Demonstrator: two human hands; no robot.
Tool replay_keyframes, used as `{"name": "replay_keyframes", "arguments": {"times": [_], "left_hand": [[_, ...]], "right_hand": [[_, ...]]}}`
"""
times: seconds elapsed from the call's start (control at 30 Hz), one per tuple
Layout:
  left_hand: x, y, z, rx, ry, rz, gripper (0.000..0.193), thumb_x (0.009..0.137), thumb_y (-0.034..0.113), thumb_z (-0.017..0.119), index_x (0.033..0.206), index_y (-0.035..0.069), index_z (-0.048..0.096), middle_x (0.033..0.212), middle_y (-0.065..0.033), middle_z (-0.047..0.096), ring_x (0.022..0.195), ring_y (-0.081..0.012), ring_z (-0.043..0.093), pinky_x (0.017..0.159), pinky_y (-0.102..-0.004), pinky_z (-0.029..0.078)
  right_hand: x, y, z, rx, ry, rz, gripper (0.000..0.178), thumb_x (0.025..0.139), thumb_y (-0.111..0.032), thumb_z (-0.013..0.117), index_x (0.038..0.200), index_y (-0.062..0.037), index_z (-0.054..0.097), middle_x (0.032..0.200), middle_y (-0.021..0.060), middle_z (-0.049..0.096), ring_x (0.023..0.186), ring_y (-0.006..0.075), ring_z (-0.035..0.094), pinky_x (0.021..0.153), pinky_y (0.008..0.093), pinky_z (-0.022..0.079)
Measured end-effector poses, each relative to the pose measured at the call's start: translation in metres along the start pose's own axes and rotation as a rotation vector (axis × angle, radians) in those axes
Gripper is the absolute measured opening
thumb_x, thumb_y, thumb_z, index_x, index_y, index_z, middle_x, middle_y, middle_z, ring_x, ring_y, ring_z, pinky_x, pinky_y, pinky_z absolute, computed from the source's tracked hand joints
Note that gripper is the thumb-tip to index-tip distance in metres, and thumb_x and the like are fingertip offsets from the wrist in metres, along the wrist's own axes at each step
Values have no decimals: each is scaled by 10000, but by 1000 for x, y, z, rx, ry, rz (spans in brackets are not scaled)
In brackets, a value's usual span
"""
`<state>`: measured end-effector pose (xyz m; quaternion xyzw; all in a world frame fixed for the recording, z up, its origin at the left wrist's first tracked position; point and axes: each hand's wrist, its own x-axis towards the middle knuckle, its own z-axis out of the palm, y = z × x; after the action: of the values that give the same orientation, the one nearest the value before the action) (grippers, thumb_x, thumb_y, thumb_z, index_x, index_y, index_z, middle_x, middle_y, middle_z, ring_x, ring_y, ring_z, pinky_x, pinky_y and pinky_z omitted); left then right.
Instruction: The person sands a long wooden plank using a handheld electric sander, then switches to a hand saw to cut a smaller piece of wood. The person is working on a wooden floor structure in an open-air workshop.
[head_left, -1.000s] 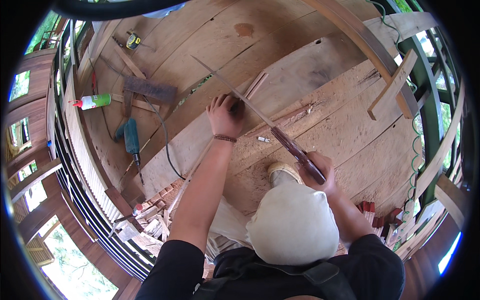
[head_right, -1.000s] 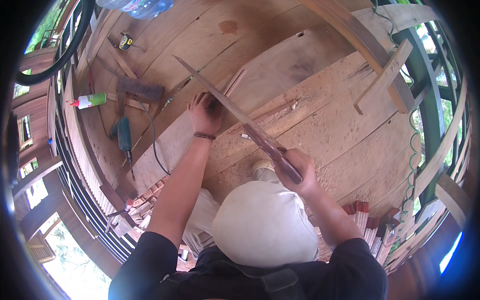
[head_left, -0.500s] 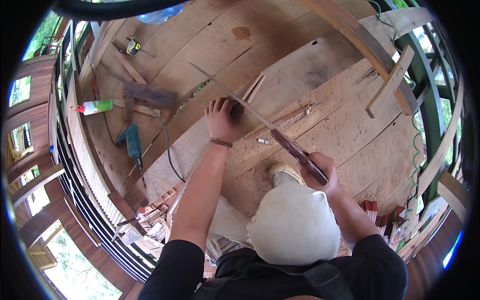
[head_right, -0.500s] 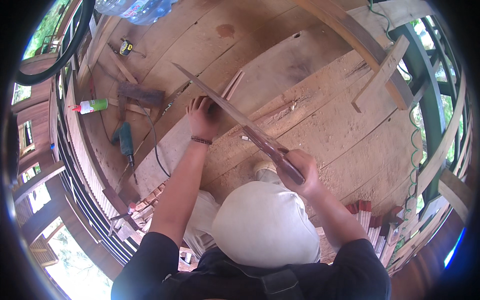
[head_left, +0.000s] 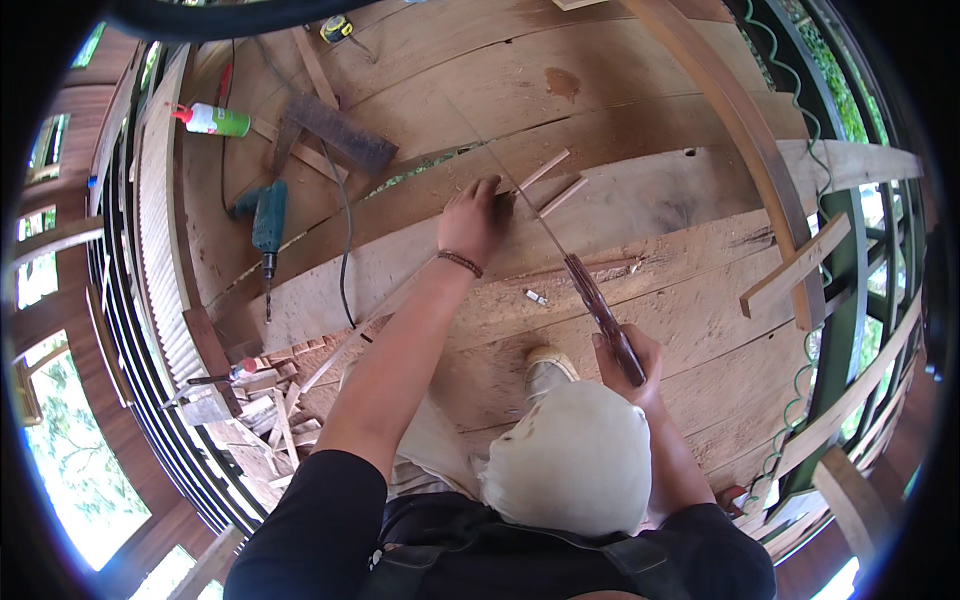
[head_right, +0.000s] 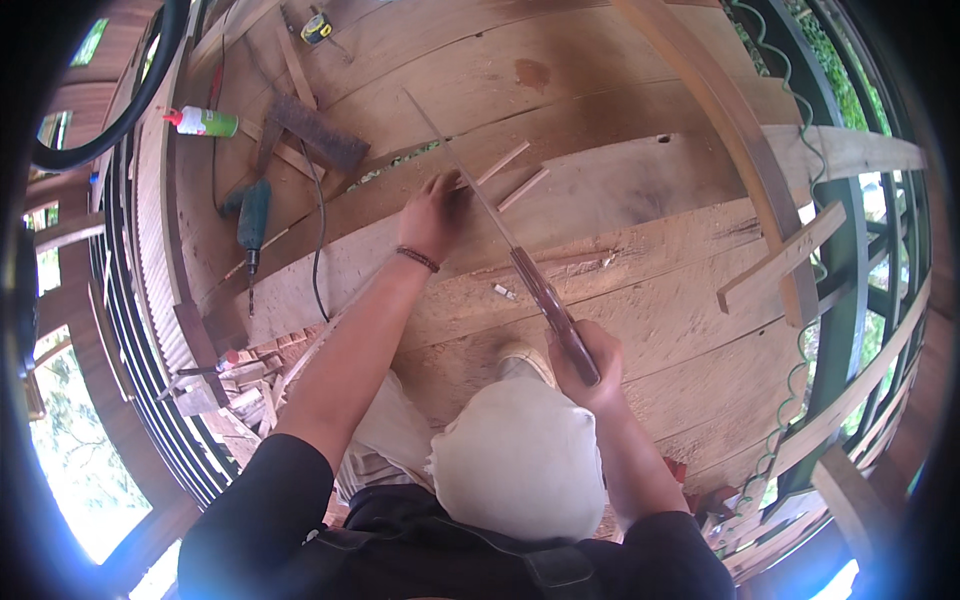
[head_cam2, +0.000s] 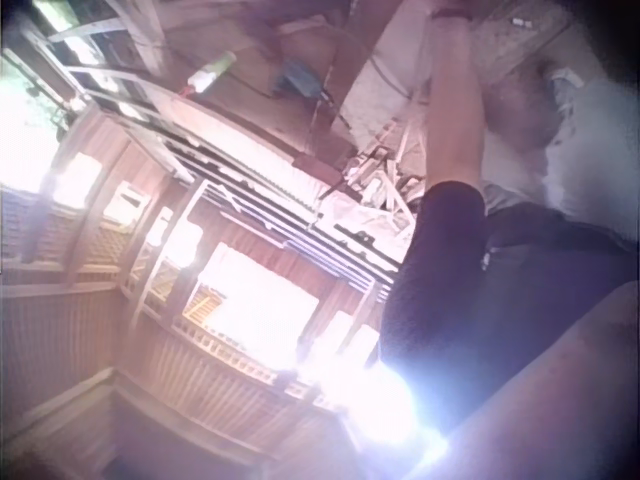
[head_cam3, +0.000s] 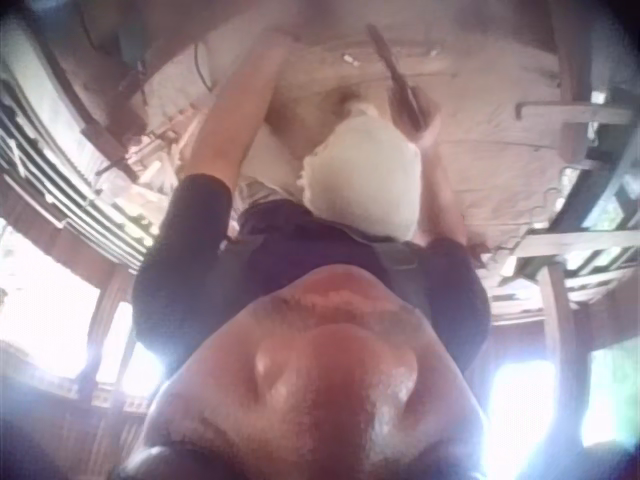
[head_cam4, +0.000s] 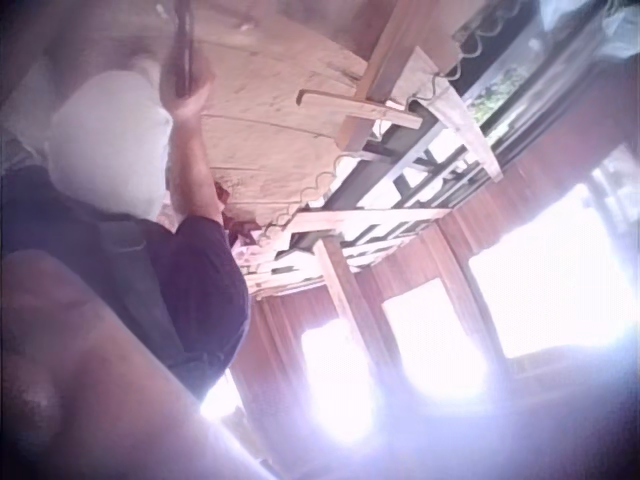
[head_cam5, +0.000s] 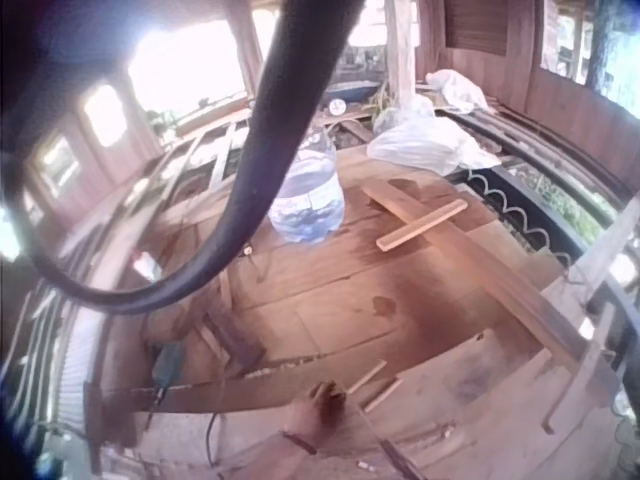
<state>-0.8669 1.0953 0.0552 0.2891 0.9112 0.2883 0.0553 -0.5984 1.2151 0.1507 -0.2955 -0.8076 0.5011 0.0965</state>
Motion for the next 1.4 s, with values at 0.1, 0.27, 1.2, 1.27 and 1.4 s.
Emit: {"name": "replay_keyframes", "arguments": {"times": [0.1, 0.27, 1.2, 1.27, 1.4], "left_hand": [[2, 5, 0, 127, -106, 65, 193, 998, 250, 581, 1053, 104, 695, 1035, -120, 718, 974, -343, 678, 904, -453, 522], [5, 14, -7, 108, -139, 25, 175, 987, 234, 573, 1009, 104, 688, 983, -107, 718, 983, -330, 672, 886, -466, 513], [11, 9, -6, 201, -195, 73, 140, 936, 189, 587, 992, 84, 661, 971, -91, 696, 955, -290, 665, 856, -439, 482], [13, 14, -3, 200, -230, 51, 210, 915, 182, 584, 1068, 98, 700, 979, -87, 702, 975, -292, 666, 864, -435, 477], [13, 12, -3, 231, -292, 46, 269, 898, 174, 583, 1122, 108, 717, 992, -83, 706, 984, -291, 665, 872, -433, 473]], "right_hand": [[3, 0, -5, -14, -12, 34, 237, 826, -53, 803, 736, -34, 585, 647, 142, 586, 524, 311, 581, 499, 381, 456], [5, -8, -11, -52, -17, 7, 267, 788, -27, 810, 715, -48, 554, 637, 134, 561, 517, 305, 564, 486, 381, 440], [23, -62, -60, -136, -176, -134, 125, 734, 45, 728, 762, 1, 614, 669, 142, 554, 547, 334, 572, 486, 400, 432], [7, -72, -77, -139, -188, -73, 154, 738, 43, 736, 739, -7, 591, 672, 144, 551, 550, 334, 565, 485, 396, 428], [22, -59, -60, -101, -155, -104, 148, 727, 41, 732, 738, -9, 594, 677, 147, 554, 562, 332, 561, 502, 415, 430]]}}
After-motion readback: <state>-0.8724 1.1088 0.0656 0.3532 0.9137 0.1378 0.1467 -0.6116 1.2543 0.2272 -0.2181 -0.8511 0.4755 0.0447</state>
